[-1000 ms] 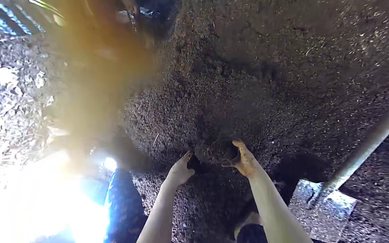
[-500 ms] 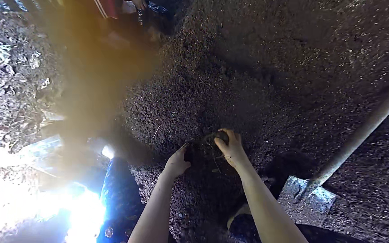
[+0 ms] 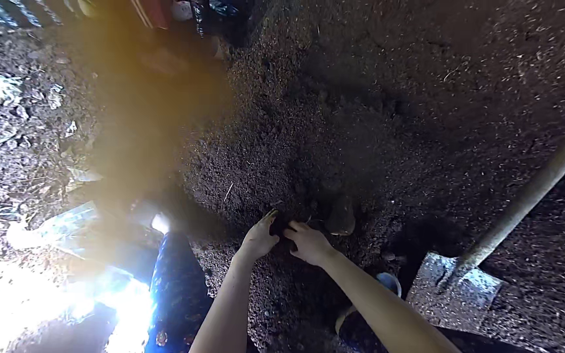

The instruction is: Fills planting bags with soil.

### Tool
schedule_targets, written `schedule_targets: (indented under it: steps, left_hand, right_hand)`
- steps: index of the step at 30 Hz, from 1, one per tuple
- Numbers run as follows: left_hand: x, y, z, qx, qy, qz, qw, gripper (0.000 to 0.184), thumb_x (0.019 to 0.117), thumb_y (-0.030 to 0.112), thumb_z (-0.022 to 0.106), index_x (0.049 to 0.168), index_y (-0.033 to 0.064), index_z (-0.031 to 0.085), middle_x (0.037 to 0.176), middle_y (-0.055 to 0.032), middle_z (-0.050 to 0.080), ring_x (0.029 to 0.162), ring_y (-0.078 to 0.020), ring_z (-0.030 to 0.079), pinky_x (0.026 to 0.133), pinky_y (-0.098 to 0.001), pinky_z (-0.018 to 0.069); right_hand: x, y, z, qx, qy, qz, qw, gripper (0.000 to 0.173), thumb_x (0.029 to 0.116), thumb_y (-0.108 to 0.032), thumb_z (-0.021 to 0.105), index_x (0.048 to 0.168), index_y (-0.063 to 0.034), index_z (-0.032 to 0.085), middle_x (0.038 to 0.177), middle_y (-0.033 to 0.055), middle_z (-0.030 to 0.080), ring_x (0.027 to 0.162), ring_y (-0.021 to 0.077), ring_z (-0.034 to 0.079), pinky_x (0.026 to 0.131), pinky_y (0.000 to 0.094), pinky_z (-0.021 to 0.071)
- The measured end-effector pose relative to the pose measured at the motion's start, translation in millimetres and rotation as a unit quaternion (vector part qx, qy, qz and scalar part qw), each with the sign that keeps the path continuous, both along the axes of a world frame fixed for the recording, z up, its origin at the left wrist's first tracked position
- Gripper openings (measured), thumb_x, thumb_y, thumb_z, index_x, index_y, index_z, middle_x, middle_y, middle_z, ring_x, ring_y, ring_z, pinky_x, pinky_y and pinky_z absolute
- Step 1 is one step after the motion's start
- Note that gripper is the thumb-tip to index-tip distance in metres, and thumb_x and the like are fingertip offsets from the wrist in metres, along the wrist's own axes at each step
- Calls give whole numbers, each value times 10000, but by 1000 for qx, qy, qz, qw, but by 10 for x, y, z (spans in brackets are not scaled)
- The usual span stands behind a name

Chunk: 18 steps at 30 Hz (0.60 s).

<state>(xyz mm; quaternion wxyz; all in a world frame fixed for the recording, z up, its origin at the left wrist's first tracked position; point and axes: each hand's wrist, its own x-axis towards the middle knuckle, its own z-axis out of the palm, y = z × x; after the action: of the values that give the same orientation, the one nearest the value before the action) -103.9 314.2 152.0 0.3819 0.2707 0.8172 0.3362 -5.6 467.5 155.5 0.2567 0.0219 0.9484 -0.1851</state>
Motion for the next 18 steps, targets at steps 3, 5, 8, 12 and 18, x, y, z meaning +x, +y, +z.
schedule_targets:
  steps: [3,5,8,12,18]
  left_hand:
    - [19,52,51,-12,18,-39,999,734,958,46,617,1622,105,310,1712,-35,236,1530,-225,345,1234,-460,316]
    - [86,89,112,-10,36,-62,997,711,974,66,617,1619,107,321,1709,-36,249,1517,-247,371,1217,-492,340]
    - [163,97,136,-12,39,-63,997,734,973,52,607,1632,106,289,1714,-46,233,1509,-261,385,1205,-500,359]
    - [123,66,119,-7,36,-51,998,733,963,38,598,1628,102,296,1716,-44,226,1521,-257,363,1212,-498,348]
    - [136,71,117,-3,39,-46,998,755,946,17,608,1629,111,301,1710,-34,250,1508,-271,385,1192,-519,365]
  right_hand:
    - [-60,45,198,45,-77,105,991,499,927,-173,710,1413,-132,601,1474,171,538,1339,419,516,1025,650,452]
    - [-136,35,451,99,-125,111,981,489,924,-227,728,1388,-123,618,1388,220,597,1270,464,562,989,707,441]
    - [-219,264,724,49,-119,45,991,450,944,-203,697,1378,-113,618,1350,227,616,1283,431,560,1040,665,432]
    - [-57,612,612,-252,7,-144,957,332,1043,-163,544,1366,-99,582,1377,80,602,1014,159,686,820,345,596]
    - [38,254,267,-339,111,-299,885,251,1055,-192,558,1250,-34,572,857,17,595,594,49,503,522,199,430]
